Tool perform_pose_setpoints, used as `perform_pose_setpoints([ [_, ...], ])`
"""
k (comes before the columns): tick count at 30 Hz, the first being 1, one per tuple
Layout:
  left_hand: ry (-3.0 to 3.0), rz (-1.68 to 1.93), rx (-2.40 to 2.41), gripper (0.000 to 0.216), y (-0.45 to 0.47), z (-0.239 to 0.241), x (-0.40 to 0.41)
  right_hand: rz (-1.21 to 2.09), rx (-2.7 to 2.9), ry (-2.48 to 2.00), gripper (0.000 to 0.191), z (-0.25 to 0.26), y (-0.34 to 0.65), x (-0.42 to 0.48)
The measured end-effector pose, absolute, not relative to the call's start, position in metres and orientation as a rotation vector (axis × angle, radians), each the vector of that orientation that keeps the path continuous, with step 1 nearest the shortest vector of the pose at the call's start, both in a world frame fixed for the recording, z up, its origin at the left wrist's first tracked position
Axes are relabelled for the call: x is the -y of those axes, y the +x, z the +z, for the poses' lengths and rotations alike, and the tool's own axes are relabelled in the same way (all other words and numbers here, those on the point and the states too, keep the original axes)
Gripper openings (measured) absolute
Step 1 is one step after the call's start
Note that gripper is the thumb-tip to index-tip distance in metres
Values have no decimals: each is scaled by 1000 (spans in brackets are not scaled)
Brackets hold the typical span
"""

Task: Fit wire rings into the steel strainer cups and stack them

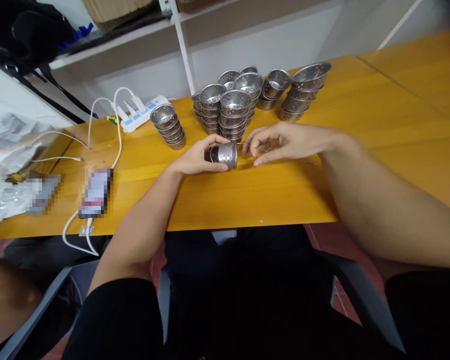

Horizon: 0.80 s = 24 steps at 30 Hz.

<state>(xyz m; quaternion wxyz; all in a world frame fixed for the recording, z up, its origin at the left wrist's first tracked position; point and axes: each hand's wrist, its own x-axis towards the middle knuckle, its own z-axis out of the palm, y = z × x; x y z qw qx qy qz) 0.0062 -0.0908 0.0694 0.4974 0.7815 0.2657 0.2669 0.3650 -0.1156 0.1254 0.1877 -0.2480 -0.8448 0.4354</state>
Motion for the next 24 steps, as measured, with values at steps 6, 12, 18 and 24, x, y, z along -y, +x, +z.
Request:
perform_pose_setpoints([
  [6,1805,716,-654,108,4,64,88,1160,2441,-1020,61,119,380,100],
  [12,1932,752,-775,121,3,62,85,775,2491,-1466,41,103,400,75],
  [18,1964,747,-720,116,9,63,90,387,2394,-1422,50,93,397,73],
  [24,1941,646,-708,121,17,60,93,638,2061,-1292,104,79,367,79],
])
